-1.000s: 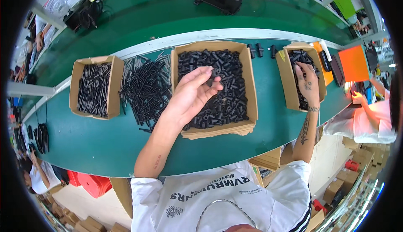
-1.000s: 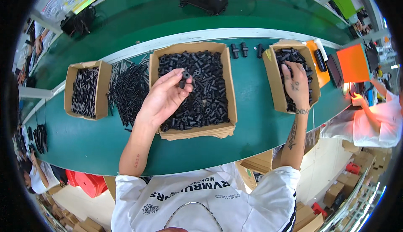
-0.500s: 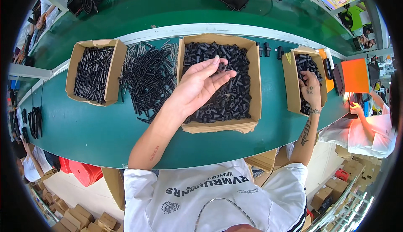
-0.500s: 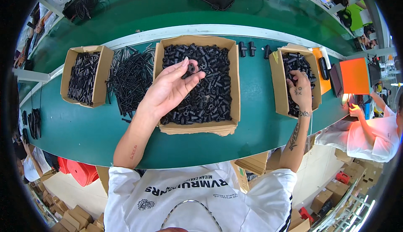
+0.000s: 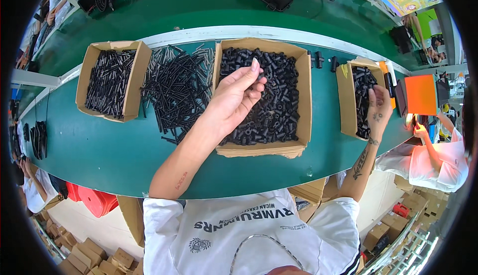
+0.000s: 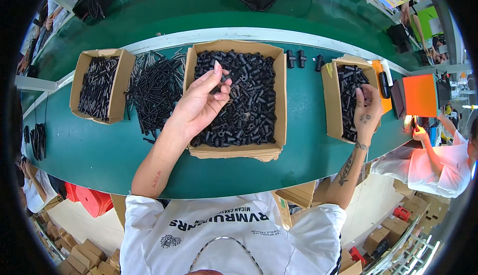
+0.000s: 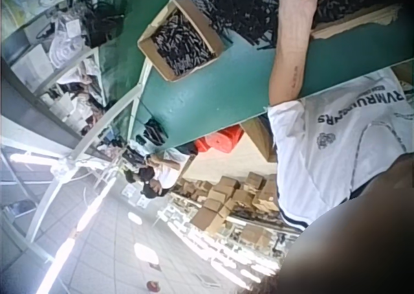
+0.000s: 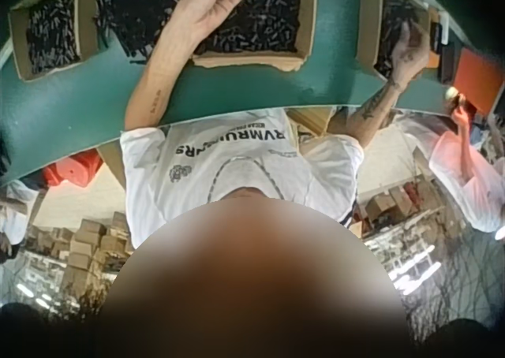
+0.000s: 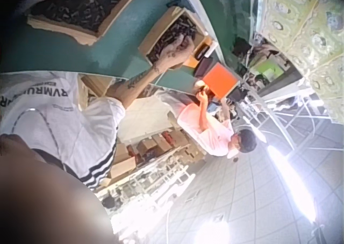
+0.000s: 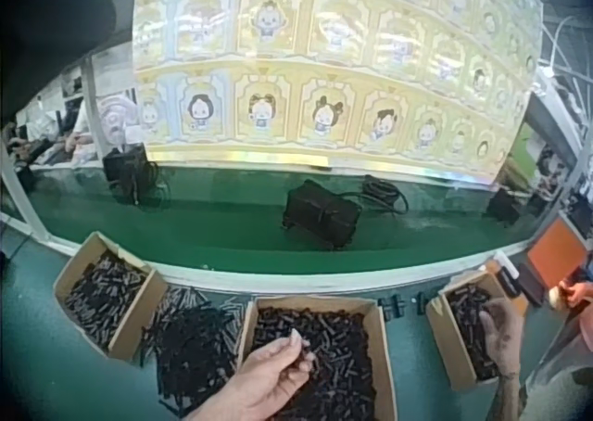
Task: Assembling a plastic electronic case by attaching small plastic components and long pins from storage boxes.
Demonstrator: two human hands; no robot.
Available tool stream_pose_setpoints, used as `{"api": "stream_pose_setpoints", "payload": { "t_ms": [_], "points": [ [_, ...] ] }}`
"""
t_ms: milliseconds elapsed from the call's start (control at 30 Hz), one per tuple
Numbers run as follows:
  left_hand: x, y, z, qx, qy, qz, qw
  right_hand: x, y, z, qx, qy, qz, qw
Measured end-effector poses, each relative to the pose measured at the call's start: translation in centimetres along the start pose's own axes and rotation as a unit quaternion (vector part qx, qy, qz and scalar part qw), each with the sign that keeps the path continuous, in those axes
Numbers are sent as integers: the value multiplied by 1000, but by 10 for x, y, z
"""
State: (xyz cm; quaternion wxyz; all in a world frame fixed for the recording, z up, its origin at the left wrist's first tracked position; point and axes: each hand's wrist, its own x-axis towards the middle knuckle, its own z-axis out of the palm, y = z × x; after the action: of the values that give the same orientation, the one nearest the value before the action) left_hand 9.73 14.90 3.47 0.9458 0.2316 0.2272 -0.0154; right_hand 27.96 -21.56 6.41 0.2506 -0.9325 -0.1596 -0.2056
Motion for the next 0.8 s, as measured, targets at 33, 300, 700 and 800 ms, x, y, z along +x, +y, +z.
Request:
{"api": "stream_pose_setpoints", "payload": {
  "t_ms": [33,300,700,800],
  "points": [
    [-1,0,1,1,-7,5,1000,0,-11,-3,87,-21,5,996],
    [-9,-1,10,70,-25,38,996,-21,-146,10,459,-237,-65,854],
    [-16,-2,16,295,37,176,938,-19,-214,56,409,-238,-156,867],
    [-19,-3,19,337,59,225,912,-26,-213,59,400,-270,-130,866]
  ]
}}
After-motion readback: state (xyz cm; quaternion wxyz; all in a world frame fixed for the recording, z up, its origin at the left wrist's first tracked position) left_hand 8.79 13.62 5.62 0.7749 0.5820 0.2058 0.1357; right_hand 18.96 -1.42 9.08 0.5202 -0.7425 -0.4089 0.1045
